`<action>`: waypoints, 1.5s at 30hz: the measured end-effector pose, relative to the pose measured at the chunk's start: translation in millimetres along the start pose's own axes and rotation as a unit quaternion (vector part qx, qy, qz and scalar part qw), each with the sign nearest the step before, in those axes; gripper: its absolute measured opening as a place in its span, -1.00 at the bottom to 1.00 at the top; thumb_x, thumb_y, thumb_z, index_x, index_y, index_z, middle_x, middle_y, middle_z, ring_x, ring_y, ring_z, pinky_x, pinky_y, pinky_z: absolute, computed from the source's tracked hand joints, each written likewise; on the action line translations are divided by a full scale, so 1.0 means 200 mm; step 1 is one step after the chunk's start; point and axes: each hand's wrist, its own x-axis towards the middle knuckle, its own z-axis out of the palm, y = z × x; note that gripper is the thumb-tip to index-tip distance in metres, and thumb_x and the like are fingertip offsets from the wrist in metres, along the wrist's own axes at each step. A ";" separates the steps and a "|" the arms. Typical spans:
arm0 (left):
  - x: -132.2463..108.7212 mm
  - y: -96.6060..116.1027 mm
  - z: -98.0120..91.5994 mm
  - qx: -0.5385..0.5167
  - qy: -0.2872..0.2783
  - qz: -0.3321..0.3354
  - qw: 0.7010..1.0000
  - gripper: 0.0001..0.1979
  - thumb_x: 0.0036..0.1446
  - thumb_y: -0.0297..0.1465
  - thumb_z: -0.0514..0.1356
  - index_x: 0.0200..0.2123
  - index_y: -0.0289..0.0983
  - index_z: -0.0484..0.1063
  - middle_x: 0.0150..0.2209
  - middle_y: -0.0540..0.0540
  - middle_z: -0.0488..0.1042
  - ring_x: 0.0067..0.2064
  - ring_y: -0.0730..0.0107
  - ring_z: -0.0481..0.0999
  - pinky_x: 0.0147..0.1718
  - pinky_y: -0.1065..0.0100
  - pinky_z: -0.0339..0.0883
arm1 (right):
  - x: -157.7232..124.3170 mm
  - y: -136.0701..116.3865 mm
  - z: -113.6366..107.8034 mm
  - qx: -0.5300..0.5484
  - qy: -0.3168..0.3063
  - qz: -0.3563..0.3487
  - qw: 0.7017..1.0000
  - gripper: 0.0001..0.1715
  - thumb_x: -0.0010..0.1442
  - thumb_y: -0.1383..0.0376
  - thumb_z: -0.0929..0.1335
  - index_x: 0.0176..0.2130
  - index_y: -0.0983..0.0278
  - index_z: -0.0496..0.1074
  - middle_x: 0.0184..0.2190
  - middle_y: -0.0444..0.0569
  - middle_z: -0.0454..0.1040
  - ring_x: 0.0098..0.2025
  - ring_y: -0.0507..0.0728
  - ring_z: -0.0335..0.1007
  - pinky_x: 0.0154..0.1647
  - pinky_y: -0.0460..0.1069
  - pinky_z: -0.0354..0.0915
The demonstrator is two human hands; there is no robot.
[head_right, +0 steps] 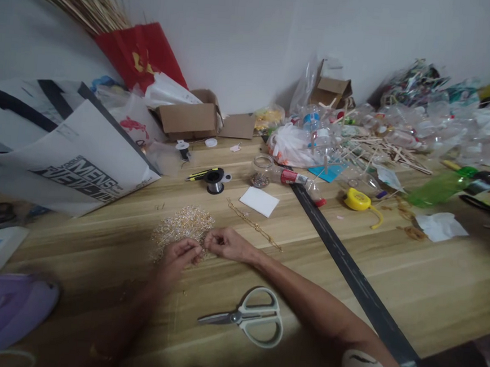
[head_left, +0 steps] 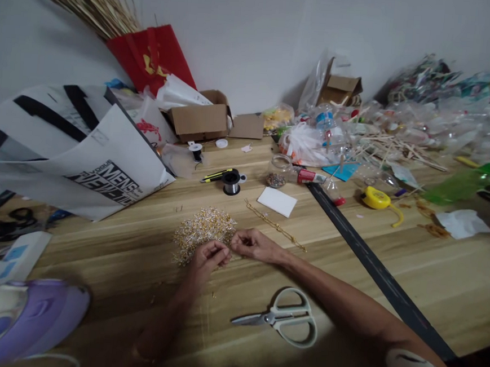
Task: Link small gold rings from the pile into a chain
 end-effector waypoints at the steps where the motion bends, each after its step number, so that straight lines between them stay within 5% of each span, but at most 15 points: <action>1: 0.00 0.00 0.00 0.002 0.005 0.005 1.000 -0.78 -0.12 -0.26 0.24 -0.55 -0.31 0.37 -0.62 0.04 0.39 -0.55 0.52 0.36 -0.53 0.48 0.25 | 0.00 0.00 0.00 0.002 -0.001 0.003 1.000 -0.65 0.15 0.11 0.30 -0.40 0.38 0.32 -0.60 -0.22 0.13 -0.55 -0.07 -0.02 -0.55 -0.15 -0.05; 36: 0.00 0.01 0.02 -0.003 0.010 -0.007 1.000 -0.70 -0.10 -0.17 0.25 -0.53 -0.32 0.35 -0.62 0.03 0.41 -0.58 0.52 0.36 -0.54 0.47 0.26 | 0.03 0.04 -0.01 0.059 -0.023 0.022 0.998 -0.58 0.11 0.02 0.31 -0.40 0.36 0.31 -0.62 -0.23 0.17 -0.59 -0.09 0.07 -0.59 -0.18 0.12; 45: 0.00 0.00 0.03 0.009 0.002 0.003 1.000 -0.69 -0.12 -0.17 0.27 -0.54 -0.31 0.35 -0.63 0.03 0.39 -0.58 0.52 0.36 -0.55 0.47 0.26 | 0.01 0.01 0.00 -0.030 -0.020 -0.020 0.999 -0.59 0.19 0.05 0.25 -0.40 0.37 0.29 -0.63 -0.25 0.07 -0.57 -0.08 -0.07 -0.57 -0.16 -0.09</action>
